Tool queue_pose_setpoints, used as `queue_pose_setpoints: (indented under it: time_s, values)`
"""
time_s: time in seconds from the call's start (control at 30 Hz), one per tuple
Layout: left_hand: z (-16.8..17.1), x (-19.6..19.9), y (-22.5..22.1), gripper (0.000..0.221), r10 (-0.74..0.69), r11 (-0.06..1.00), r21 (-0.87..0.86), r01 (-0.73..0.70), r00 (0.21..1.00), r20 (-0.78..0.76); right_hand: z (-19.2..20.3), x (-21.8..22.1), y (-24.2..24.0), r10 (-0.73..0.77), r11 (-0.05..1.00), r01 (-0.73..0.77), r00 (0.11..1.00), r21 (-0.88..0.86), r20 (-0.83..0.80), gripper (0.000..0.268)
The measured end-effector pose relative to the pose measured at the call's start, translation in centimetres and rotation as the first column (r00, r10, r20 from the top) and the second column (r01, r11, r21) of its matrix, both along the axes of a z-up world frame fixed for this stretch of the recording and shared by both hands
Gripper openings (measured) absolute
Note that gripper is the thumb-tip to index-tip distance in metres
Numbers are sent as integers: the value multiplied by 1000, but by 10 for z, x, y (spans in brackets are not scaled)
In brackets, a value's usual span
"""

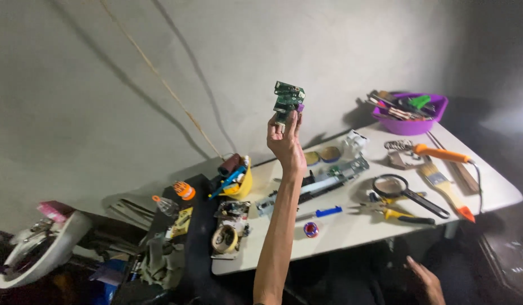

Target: Inspecting and preparing a small circuit board for repair or assembly using a magnifying glass and hand tools.

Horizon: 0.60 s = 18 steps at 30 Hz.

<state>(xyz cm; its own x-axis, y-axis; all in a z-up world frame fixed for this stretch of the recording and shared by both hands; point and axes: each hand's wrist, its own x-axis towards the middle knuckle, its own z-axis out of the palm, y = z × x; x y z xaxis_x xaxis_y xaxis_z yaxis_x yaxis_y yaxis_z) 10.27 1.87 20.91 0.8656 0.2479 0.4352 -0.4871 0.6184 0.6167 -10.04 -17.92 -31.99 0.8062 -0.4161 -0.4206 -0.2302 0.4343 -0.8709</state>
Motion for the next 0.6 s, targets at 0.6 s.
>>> queue_pose_setpoints:
  time_s: [0.6]
  values:
    - [-40, -12, 19, 25, 0, 999, -50, -1, 1000, -16, 36, -4, 17, 104, 882, -328, 836, 339, 539, 57]
